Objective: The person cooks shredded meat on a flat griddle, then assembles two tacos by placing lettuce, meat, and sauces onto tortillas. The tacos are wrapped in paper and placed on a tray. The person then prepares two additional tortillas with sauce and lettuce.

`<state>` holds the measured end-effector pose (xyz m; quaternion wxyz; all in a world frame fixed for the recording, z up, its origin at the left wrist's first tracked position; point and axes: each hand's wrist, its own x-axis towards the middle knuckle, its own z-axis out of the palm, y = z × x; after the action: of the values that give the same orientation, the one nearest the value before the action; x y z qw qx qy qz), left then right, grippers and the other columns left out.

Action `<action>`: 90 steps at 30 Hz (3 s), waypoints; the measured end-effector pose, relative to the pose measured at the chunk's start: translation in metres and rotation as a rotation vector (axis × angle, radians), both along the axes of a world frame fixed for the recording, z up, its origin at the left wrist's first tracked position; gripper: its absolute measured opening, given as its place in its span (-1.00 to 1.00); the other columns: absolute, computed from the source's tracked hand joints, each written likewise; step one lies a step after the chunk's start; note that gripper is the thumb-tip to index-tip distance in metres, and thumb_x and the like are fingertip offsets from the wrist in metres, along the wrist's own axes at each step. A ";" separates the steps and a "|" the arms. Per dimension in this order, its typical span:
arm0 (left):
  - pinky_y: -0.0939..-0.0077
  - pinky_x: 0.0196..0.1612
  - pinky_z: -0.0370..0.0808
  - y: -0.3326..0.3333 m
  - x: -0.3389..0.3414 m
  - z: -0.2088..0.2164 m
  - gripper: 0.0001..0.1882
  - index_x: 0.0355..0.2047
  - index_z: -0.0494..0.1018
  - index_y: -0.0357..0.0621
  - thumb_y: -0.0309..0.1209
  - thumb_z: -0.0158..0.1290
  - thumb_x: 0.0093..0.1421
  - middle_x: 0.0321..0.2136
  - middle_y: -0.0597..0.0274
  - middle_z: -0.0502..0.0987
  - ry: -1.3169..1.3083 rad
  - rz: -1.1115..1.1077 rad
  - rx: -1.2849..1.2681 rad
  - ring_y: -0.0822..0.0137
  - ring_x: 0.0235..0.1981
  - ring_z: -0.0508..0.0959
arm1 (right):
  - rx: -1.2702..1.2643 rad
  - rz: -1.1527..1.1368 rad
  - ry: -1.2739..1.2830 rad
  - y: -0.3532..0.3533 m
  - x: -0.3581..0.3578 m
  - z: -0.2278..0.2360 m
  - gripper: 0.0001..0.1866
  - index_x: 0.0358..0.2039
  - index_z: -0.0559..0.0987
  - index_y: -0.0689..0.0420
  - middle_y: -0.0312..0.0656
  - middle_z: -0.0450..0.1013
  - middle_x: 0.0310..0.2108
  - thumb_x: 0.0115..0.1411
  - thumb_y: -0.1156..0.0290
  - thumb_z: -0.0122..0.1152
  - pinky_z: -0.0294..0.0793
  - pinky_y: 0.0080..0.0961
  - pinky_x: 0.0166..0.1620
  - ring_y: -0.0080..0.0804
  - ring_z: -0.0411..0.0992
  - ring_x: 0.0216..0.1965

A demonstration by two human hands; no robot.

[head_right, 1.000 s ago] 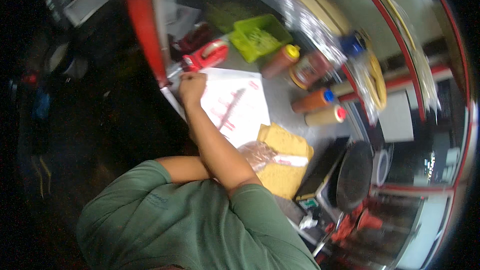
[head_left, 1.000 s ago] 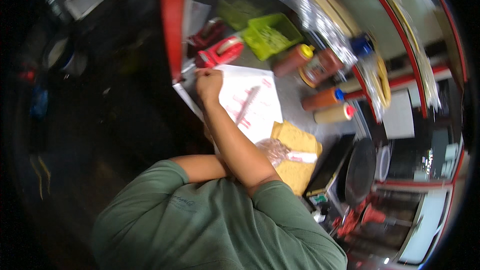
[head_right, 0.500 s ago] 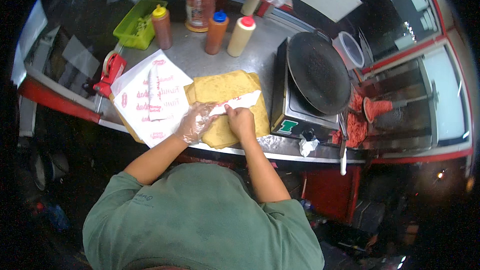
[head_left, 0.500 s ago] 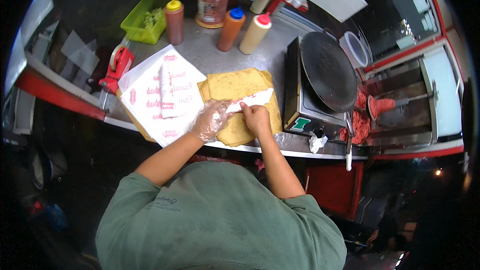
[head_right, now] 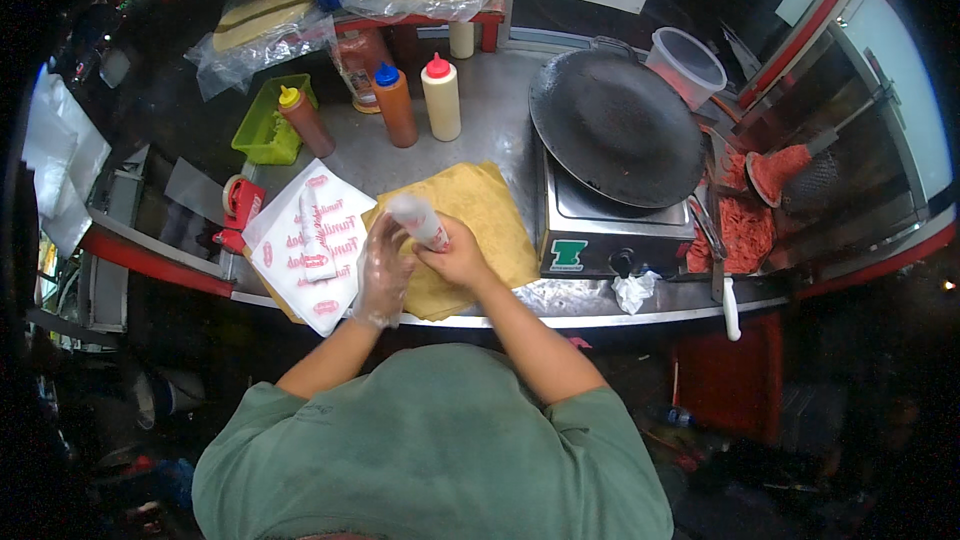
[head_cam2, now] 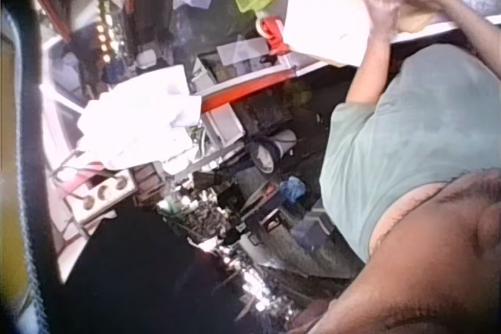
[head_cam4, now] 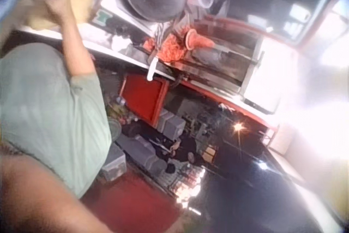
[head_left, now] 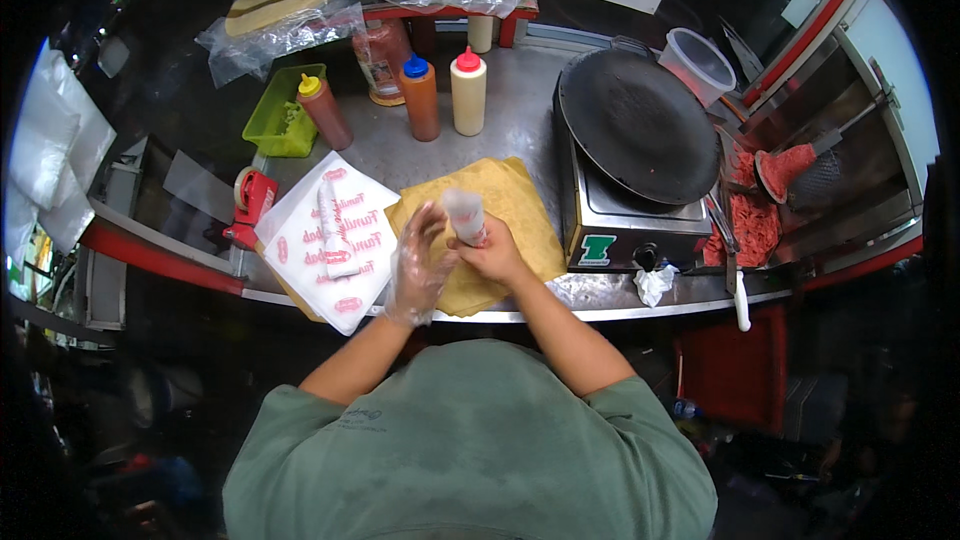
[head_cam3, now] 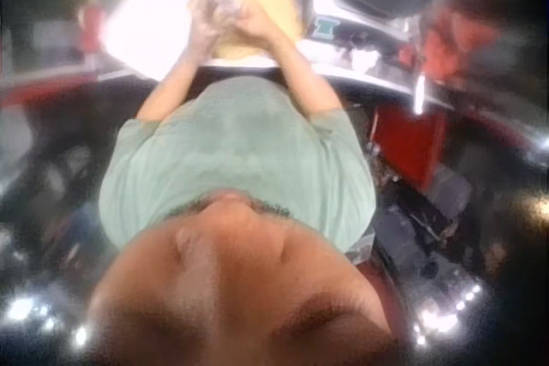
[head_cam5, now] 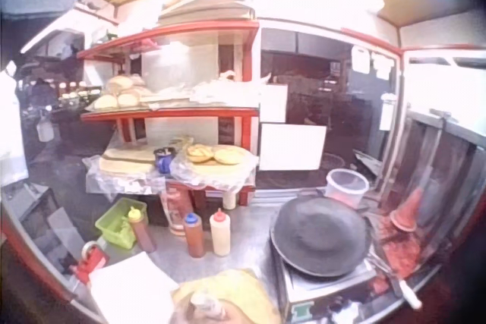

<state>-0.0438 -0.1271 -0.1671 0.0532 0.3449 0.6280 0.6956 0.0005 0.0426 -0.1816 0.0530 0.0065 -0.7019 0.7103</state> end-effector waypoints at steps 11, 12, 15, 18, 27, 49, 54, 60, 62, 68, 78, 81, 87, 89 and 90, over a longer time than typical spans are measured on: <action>0.42 -0.17 0.59 0.032 -0.069 0.082 -0.67 -0.08 0.62 -0.19 -0.30 0.35 0.22 -0.30 0.11 0.70 0.208 0.001 -0.298 0.32 -0.32 0.68 | 0.362 -0.395 0.463 0.032 -0.032 0.080 -0.84 -0.29 0.65 0.18 -0.09 0.53 -0.09 0.18 0.45 0.49 0.45 -0.30 0.12 -0.21 0.52 0.00; 0.41 -0.18 0.59 0.033 -0.075 0.084 -0.67 -0.07 0.62 -0.16 -0.30 0.35 0.21 -0.32 0.11 0.69 0.187 0.031 -0.264 0.28 -0.34 0.67 | 0.262 -0.419 0.484 0.030 -0.041 0.085 -0.85 -0.31 0.65 0.20 -0.09 0.53 -0.10 0.19 0.46 0.48 0.45 -0.31 0.11 -0.21 0.52 -0.01; 0.39 -0.19 0.57 0.022 -0.087 0.080 -0.77 -0.13 0.64 -0.09 -0.33 0.32 0.23 -0.33 0.12 0.65 0.488 0.166 -0.183 0.21 -0.29 0.66 | 0.243 -0.497 0.434 0.011 -0.030 0.096 -0.86 -0.34 0.63 0.25 -0.08 0.50 -0.12 0.21 0.49 0.45 0.46 -0.38 0.07 -0.22 0.50 -0.03; 0.27 -0.13 0.56 0.007 -0.060 0.050 -0.93 -0.31 0.64 -0.08 -0.39 0.28 0.25 -0.36 0.13 0.61 0.860 0.411 -0.204 0.17 -0.25 0.63 | 0.454 -0.573 0.331 -0.004 0.001 0.045 -0.83 -0.33 0.62 0.29 -0.10 0.47 -0.11 0.22 0.48 0.45 0.44 -0.40 0.08 -0.26 0.47 -0.02; 0.16 -0.09 0.55 -0.014 -0.024 -0.077 -0.78 -0.22 0.67 -0.10 -0.35 0.13 0.17 -0.25 0.09 0.64 0.279 0.136 -0.520 0.07 -0.18 0.63 | 0.399 -0.605 0.128 -0.068 -0.024 0.016 -0.76 -0.01 0.62 0.21 -0.26 0.52 -0.24 0.32 0.50 0.31 0.44 -0.48 -0.10 -0.50 0.39 -0.24; 0.13 -0.17 0.52 -0.026 -0.036 -0.089 -0.82 -0.28 0.55 -0.18 -0.31 0.15 0.31 -0.30 0.10 0.57 0.107 0.014 -0.056 0.07 -0.24 0.57 | 0.315 0.190 0.103 -0.304 -0.171 -0.016 -0.89 -0.36 0.77 0.17 -0.07 0.49 -0.22 0.15 0.41 0.43 0.50 -0.39 -0.06 -0.28 0.46 -0.06; -0.02 -0.16 0.49 0.001 -0.022 -0.111 -0.75 -0.41 0.60 -0.22 -0.29 0.11 0.28 -0.38 -0.07 0.61 -0.107 0.071 -0.297 -0.09 -0.23 0.61 | 0.506 -0.185 0.269 -0.118 -0.091 0.028 -0.88 -0.22 0.78 0.16 -0.23 0.35 -0.09 0.23 0.51 0.39 0.43 -0.55 -0.02 -0.42 0.37 -0.03; -0.10 -0.20 0.43 -0.002 -0.027 -0.072 -0.53 -0.59 0.48 -0.26 -0.18 0.02 0.40 -0.50 -0.15 0.54 0.341 0.231 -0.565 -0.17 -0.37 0.53 | 0.595 -0.639 0.016 -0.024 -0.005 -0.018 -0.82 -0.19 0.78 0.12 -0.20 0.31 -0.09 0.15 0.50 0.47 0.48 -0.47 -0.05 -0.40 0.39 -0.09; -0.09 -0.22 0.45 -0.001 -0.026 -0.078 -0.58 -0.55 0.54 -0.27 -0.19 0.08 0.34 -0.49 -0.13 0.55 0.359 0.228 -0.601 -0.17 -0.37 0.55 | 0.787 -0.726 0.030 -0.033 -0.005 -0.037 -0.69 -0.08 0.76 0.04 -0.15 0.33 -0.09 0.12 0.48 0.49 0.51 -0.39 -0.05 -0.28 0.42 -0.09; 0.02 -0.15 0.53 -0.005 -0.036 -0.056 -0.65 -0.29 0.58 -0.24 -0.15 0.11 0.36 -0.37 -0.12 0.63 0.164 0.138 -0.814 -0.14 -0.26 0.62 | 0.904 -0.686 -0.188 -0.026 -0.047 -0.016 -0.40 0.24 0.56 -0.11 0.04 0.43 0.03 0.14 0.37 0.39 0.51 -0.12 0.08 0.06 0.49 0.02; 0.14 -0.02 0.56 -0.185 -0.082 -0.039 -0.69 -0.02 0.55 -0.17 -0.22 0.12 0.38 -0.14 -0.09 0.63 0.164 0.773 -0.636 -0.13 -0.13 0.63 | 1.163 -0.521 0.077 -0.015 -0.102 0.020 -0.49 0.18 0.58 0.12 0.12 0.48 0.05 0.25 0.23 0.34 0.40 -0.04 0.20 0.11 0.44 0.09; 0.05 0.11 0.49 -0.214 -0.103 -0.071 -0.67 0.00 0.58 -0.07 -0.31 0.24 0.24 -0.06 -0.05 0.60 0.232 0.746 -0.832 -0.12 0.01 0.56 | 1.009 -0.173 -0.175 -0.136 -0.128 0.027 -0.39 0.33 0.45 -0.04 0.16 0.43 0.15 0.31 0.09 0.30 0.48 -0.09 0.17 0.11 0.44 0.13; 0.02 0.22 0.42 -0.228 -0.120 -0.066 -0.61 0.04 0.59 -0.03 -0.31 0.28 0.19 0.07 -0.05 0.55 0.211 0.596 -0.946 -0.11 0.15 0.49 | 0.990 0.069 -0.305 -0.204 -0.146 0.017 -0.11 0.49 0.19 -0.08 0.24 0.39 0.14 0.14 0.34 0.30 0.56 -0.07 0.09 0.16 0.48 0.10; 0.02 0.21 0.42 -0.241 -0.116 -0.073 -0.57 0.07 0.56 -0.10 -0.30 0.28 0.20 0.06 -0.08 0.55 0.281 0.575 -0.858 -0.12 0.14 0.49 | 0.989 0.011 -0.335 -0.170 -0.133 0.015 -0.08 0.49 0.19 -0.08 0.23 0.41 0.12 0.09 0.38 0.31 0.55 -0.06 0.10 0.20 0.51 0.06; 0.02 0.21 0.42 -0.247 -0.113 -0.077 -0.55 0.09 0.54 -0.13 -0.29 0.29 0.20 0.06 -0.09 0.54 0.317 0.567 -0.806 -0.13 0.13 0.50 | 1.089 -0.071 -0.331 -0.148 -0.124 0.008 -0.08 0.49 0.18 -0.10 0.20 0.43 0.09 0.10 0.38 0.32 0.55 -0.05 0.09 0.18 0.52 0.04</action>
<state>-0.1570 -0.3745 -0.2440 -0.1045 0.2145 0.9153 0.3246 -0.1237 -0.1052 -0.1735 -0.0448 -0.1022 -0.9655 0.2351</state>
